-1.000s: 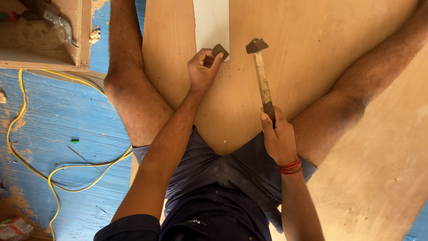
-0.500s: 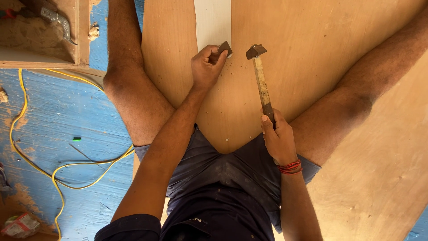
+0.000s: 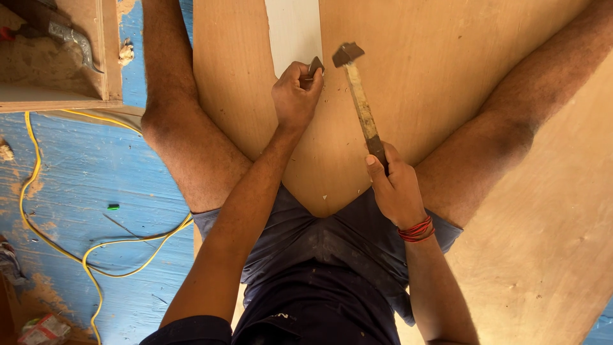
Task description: The recorder uses a hammer and a small metal scraper to finish the edges of a white strip of material placed on a board on the floor.
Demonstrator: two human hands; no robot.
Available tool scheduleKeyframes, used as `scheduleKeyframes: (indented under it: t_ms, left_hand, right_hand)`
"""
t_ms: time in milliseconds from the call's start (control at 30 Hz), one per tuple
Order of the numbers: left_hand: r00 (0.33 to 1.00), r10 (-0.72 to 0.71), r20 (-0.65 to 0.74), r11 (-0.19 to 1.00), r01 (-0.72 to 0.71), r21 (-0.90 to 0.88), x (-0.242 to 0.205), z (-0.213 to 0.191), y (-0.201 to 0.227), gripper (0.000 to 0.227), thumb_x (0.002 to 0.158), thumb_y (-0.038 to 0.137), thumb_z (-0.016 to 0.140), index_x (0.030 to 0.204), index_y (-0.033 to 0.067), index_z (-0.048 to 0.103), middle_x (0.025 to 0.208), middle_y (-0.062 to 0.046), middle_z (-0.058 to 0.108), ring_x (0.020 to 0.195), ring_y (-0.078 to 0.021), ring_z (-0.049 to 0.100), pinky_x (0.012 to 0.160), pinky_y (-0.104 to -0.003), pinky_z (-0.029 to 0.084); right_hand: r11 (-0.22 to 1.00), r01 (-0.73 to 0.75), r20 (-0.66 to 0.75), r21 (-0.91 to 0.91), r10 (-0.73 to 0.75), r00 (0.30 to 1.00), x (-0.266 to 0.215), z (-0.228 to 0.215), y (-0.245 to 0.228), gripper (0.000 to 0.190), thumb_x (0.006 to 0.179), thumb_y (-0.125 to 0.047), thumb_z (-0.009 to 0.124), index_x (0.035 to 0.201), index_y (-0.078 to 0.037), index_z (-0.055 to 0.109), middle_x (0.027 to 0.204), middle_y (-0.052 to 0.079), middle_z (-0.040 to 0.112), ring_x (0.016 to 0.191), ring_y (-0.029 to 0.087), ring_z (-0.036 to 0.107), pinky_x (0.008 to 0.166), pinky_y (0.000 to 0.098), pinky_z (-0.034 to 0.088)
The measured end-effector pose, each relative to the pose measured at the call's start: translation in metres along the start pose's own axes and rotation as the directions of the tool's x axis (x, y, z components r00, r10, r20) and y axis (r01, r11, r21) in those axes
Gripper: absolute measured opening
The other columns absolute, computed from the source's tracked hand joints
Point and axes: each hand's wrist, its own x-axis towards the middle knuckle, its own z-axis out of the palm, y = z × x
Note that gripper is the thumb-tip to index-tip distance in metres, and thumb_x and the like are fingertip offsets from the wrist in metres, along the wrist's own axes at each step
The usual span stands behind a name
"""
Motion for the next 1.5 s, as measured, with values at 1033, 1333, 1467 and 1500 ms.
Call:
scheduleKeyframes:
  t_ms: [1033, 1333, 1467, 1500]
  left_hand:
    - [0.980, -0.171, -0.103, 0.973, 0.151, -0.174, 0.006, -0.016, -0.018, 0.017, 0.092, 0.015, 0.082, 0.093, 0.0033, 0.069, 0.077, 0.001, 0.071, 0.068, -0.0067, 0.065, 0.060, -0.024, 0.054]
    - [0.981, -0.173, -0.085, 0.984, 0.169, -0.050, 0.004, 0.000, -0.010, 0.019, 0.090, 0.014, 0.081, 0.086, 0.0039, 0.066, 0.073, -0.004, 0.075, 0.065, -0.0087, 0.071, 0.056, -0.025, 0.057]
    - [0.994, -0.086, -0.063, 0.994, 0.081, -0.074, 0.004, 0.001, -0.015, 0.017, 0.093, 0.014, 0.078, 0.088, 0.0054, 0.065, 0.076, -0.003, 0.075, 0.068, -0.0076, 0.073, 0.057, -0.024, 0.059]
    - [0.993, -0.098, -0.060, 0.993, 0.093, -0.077, 0.004, 0.001, -0.014, 0.018, 0.093, 0.014, 0.078, 0.088, 0.0053, 0.064, 0.075, -0.003, 0.075, 0.067, -0.0080, 0.073, 0.057, -0.025, 0.059]
  right_hand:
    - [0.953, -0.125, 0.018, 0.277, 0.125, 0.992, -0.011, 0.007, 0.030, 0.041, 0.105, -0.035, 0.052, 0.130, -0.004, 0.060, 0.067, -0.004, 0.047, 0.053, 0.004, 0.044, 0.045, 0.0235, 0.039]
    - [0.954, -0.119, 0.031, 0.275, 0.114, 0.993, -0.012, 0.007, 0.032, 0.042, 0.106, -0.036, 0.051, 0.131, -0.004, 0.060, 0.067, -0.004, 0.046, 0.051, 0.003, 0.044, 0.044, 0.0217, 0.040]
    - [0.963, -0.131, 0.028, 0.235, 0.128, 0.991, -0.011, 0.008, 0.029, 0.043, 0.105, -0.036, 0.051, 0.132, -0.004, 0.060, 0.065, -0.004, 0.048, 0.050, 0.003, 0.045, 0.044, 0.0216, 0.042]
    - [0.957, -0.141, 0.032, 0.254, 0.138, 0.990, -0.012, 0.009, 0.029, 0.043, 0.104, -0.036, 0.052, 0.132, -0.004, 0.060, 0.066, -0.004, 0.048, 0.051, 0.004, 0.044, 0.044, 0.0220, 0.041]
